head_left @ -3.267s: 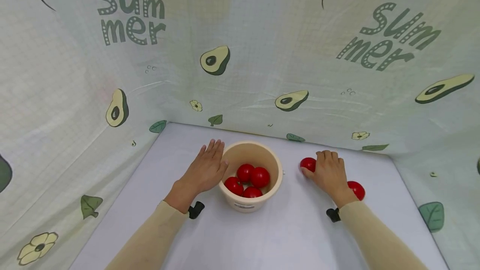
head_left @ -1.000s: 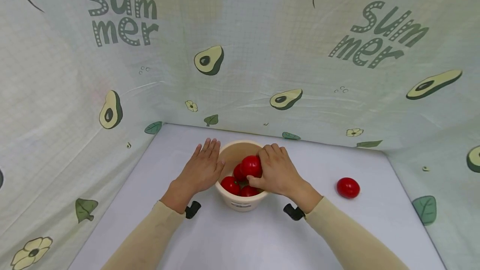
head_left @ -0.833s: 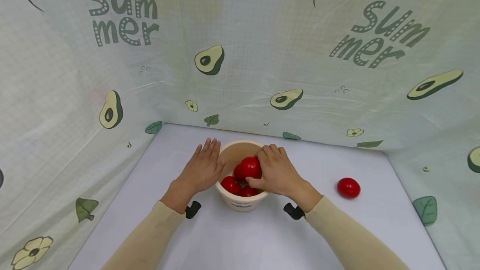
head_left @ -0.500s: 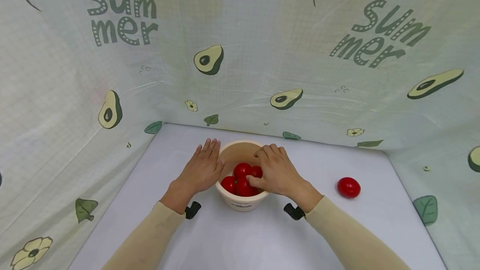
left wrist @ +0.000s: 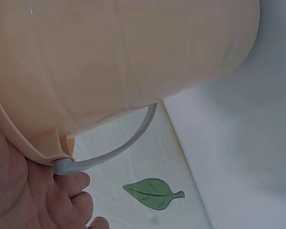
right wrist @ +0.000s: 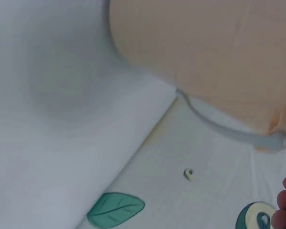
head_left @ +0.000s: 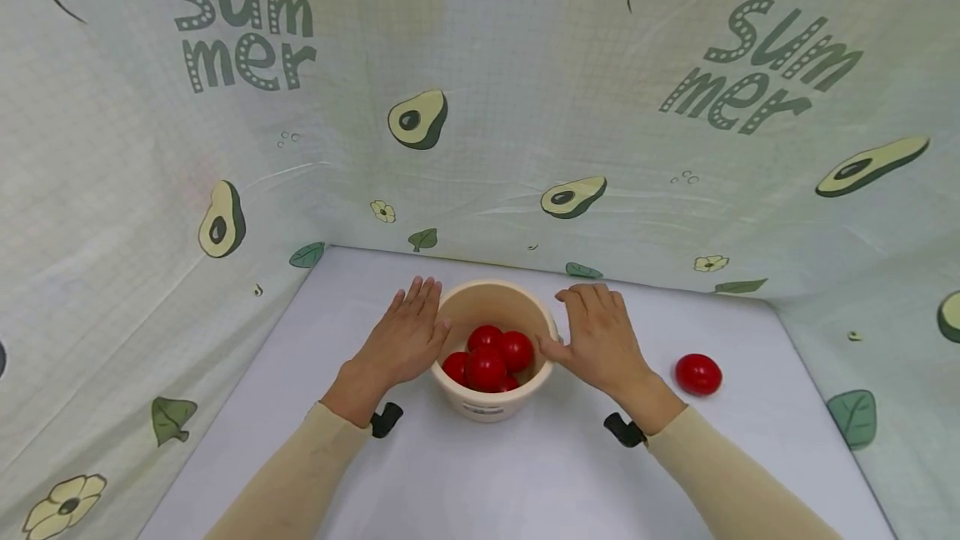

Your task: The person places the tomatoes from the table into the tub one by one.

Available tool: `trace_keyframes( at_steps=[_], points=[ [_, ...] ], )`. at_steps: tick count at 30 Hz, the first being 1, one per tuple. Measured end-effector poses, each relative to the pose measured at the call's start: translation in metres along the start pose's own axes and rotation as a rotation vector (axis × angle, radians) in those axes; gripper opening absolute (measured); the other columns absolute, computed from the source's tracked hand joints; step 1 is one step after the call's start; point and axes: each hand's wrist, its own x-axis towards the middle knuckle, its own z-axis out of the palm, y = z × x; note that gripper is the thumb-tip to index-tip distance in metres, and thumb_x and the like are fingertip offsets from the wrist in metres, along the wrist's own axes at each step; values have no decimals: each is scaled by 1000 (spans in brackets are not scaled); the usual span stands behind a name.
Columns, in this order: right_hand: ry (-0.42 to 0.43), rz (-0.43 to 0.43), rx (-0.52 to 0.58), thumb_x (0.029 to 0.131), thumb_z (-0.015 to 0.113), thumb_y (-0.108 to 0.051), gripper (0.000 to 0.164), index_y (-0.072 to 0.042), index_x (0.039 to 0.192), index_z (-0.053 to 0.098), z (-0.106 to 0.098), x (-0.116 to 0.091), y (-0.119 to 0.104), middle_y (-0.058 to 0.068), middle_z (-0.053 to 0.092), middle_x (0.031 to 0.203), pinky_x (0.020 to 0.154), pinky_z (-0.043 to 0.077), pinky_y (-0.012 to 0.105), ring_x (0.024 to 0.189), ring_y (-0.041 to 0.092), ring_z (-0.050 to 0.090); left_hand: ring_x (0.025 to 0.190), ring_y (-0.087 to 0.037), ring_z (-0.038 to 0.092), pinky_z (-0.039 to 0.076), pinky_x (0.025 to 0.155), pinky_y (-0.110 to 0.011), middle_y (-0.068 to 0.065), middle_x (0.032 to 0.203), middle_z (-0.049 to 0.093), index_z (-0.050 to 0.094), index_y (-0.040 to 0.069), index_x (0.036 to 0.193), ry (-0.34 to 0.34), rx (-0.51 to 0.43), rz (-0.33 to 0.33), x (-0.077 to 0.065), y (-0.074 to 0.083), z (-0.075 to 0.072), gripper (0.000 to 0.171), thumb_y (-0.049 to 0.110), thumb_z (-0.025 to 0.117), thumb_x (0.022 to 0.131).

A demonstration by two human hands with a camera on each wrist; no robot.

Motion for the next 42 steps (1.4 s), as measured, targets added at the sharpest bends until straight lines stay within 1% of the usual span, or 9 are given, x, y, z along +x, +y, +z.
trace_keyframes(
  at_steps=[7, 11, 13, 19, 21, 25, 34, 38, 42],
  points=[
    [5, 67, -108, 85, 72, -51, 70, 6, 124, 61, -9, -36, 51, 23, 63, 114, 84, 47, 57, 106, 43, 56, 164, -38, 11, 13, 133, -54, -20, 175, 20, 20, -3, 166, 2, 2, 9, -1, 0, 1, 72, 42, 35, 113],
    [12, 103, -151, 86, 66, -53, 73, 10, 123, 61, -11, -67, 83, 27, 65, 112, 86, 48, 63, 105, 48, 58, 164, -37, 10, 13, 133, -53, -19, 175, 19, 19, -3, 166, -3, -6, 4, -1, 1, 1, 72, 42, 35, 113],
    [5, 128, -167, 86, 66, -53, 75, 11, 124, 60, -13, -84, 97, 28, 65, 113, 88, 47, 65, 107, 50, 58, 164, -38, 10, 13, 133, -53, -20, 175, 19, 19, -3, 166, -2, -11, 4, -1, 1, 1, 72, 42, 35, 113],
    [-77, 250, -206, 76, 78, -46, 78, 12, 126, 59, -19, -130, 131, 32, 63, 120, 95, 42, 72, 114, 54, 54, 165, -37, 10, 13, 133, -52, -19, 175, 19, 19, -3, 167, -7, -10, 0, -1, 1, 0, 72, 42, 35, 112],
    [-128, 301, -221, 74, 82, -43, 79, 11, 126, 58, -21, -141, 137, 33, 61, 121, 96, 40, 74, 116, 54, 51, 164, -37, 11, 14, 133, -53, -19, 175, 19, 19, -3, 166, -6, -13, 1, -1, 1, 0, 72, 42, 36, 112],
    [-225, 371, -259, 77, 85, -43, 79, 12, 126, 57, -20, -157, 145, 35, 58, 122, 96, 39, 77, 118, 56, 47, 164, -36, 10, 14, 133, -52, -19, 175, 19, 18, -2, 167, -7, -10, -7, -1, 1, 0, 72, 42, 35, 112],
    [-340, 445, -285, 79, 86, -47, 81, 16, 120, 55, -12, -175, 154, 42, 56, 119, 94, 38, 79, 114, 59, 45, 164, -36, 10, 14, 133, -53, -18, 175, 18, 18, -2, 167, -4, -15, -6, -2, 0, 1, 72, 42, 36, 112],
    [-368, 472, -284, 80, 86, -46, 80, 17, 116, 53, -9, -177, 156, 42, 56, 116, 94, 38, 79, 112, 60, 45, 164, -37, 11, 14, 133, -53, -19, 175, 19, 19, -2, 167, 3, -23, -6, -1, -1, 2, 72, 42, 36, 112],
    [-328, 460, -277, 79, 86, -45, 76, 16, 111, 54, -6, -174, 155, 41, 57, 112, 92, 40, 78, 110, 58, 46, 165, -35, 9, 13, 133, -51, -18, 176, 18, 17, -1, 167, -7, -22, -14, 0, 0, 2, 72, 43, 34, 112]
  ],
)
